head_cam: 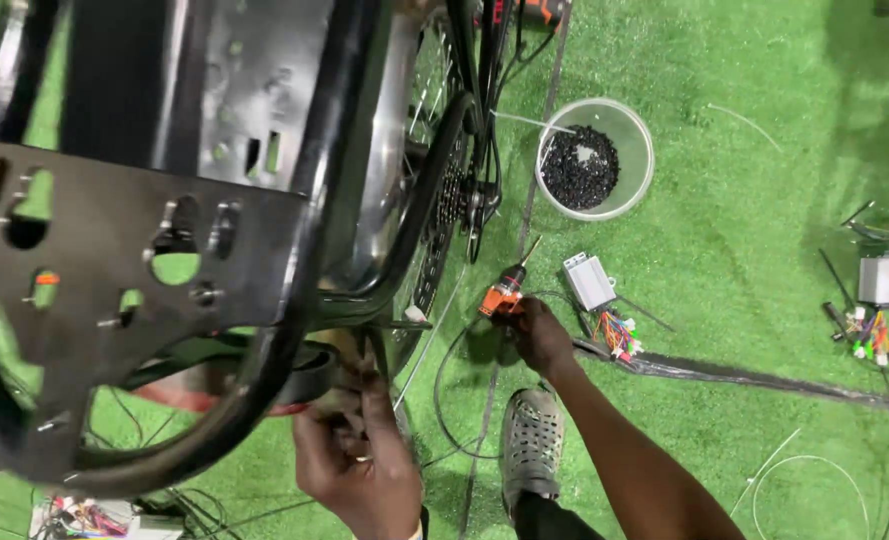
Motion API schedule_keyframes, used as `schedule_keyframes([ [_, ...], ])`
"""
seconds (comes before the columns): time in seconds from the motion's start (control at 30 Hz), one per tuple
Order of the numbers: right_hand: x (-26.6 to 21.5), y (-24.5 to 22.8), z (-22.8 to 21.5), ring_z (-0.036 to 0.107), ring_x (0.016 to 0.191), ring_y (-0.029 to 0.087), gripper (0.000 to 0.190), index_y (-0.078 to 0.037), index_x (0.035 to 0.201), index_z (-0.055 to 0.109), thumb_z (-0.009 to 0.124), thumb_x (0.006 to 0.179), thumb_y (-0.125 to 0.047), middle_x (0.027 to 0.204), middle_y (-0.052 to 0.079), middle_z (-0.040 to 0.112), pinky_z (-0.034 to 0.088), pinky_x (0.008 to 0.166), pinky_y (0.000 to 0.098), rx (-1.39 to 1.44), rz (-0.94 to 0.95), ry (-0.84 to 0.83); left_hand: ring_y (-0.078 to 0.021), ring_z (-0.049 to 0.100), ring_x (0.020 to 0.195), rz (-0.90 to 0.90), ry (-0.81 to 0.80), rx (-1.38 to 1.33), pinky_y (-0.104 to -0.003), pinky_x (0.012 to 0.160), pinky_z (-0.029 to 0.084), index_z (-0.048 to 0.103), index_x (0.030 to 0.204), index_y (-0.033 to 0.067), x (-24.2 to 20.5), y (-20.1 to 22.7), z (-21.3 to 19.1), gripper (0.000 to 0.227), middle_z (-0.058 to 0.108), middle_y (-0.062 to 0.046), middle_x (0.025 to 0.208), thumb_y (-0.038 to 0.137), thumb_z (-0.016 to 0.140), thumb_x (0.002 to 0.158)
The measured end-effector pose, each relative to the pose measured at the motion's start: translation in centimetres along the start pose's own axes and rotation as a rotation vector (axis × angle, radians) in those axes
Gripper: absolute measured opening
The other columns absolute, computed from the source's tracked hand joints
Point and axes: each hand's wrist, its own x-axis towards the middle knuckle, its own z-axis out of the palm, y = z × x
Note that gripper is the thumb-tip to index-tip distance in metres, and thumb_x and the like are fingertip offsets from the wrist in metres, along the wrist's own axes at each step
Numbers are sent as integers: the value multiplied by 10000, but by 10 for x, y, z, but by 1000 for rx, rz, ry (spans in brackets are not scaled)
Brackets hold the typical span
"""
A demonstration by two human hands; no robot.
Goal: The person uses a cordless drill to attach a metal bracket to the frame of a bicycle. They then remove the bracket, pick up a black battery pack from a bucket, and place it into the frame's battery compartment.
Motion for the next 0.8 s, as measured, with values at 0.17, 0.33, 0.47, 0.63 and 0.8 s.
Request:
schedule_keyframes([
  [0.17, -100, -174, -92, 684, 836, 256, 362, -63, 1186, 539, 656, 845, -95, 1133, 189, 682, 532, 613, 318, 763, 136, 169, -132, 533, 573, -179, -206, -104, -283, 511, 457, 594, 822, 95, 20, 8, -23, 136, 595, -17, 678, 171, 707, 824],
  [0.33, -193, -302, -165, 705, 975, 261, 314, -35, 1083, 615, 678, 805, -167, 1021, 139, 739, 600, 879, 384, 993, -36, 359, -218, 729, 865, -376, -307, -336, -340, 741, 641, 643, 1095, 36, 45, 33, -42, 330, 767, -120, 939, 121, 714, 785],
  [0.47, -230, -351, -171, 623, 603, 174, 61, -51, 833, 611, 642, 861, -95, 689, 76, 649, 546, 584, 299, 836, -247, 331, -245, 703, 1043, -432, -356, -331, -351, 795, 605, 601, 1208, 109, 74, 42, -51, 430, 726, -96, 1155, 136, 680, 786],
  [0.63, -242, -387, -108, 651, 421, 110, 140, -14, 783, 710, 647, 838, -126, 543, 81, 722, 563, 426, 234, 710, -398, 129, -161, 626, 755, -397, -362, -464, -288, 616, 536, 626, 967, 74, 104, -53, -29, 201, 674, -70, 851, 22, 532, 797],
  [0.8, -219, -398, -24, 470, 505, 163, 448, -56, 1349, 551, 537, 904, -112, 651, 126, 613, 423, 502, 293, 903, 67, 157, -118, 619, 756, -719, -664, -552, -287, 650, 451, 688, 791, 146, 150, -62, -76, 205, 706, 11, 773, 307, 591, 874],
])
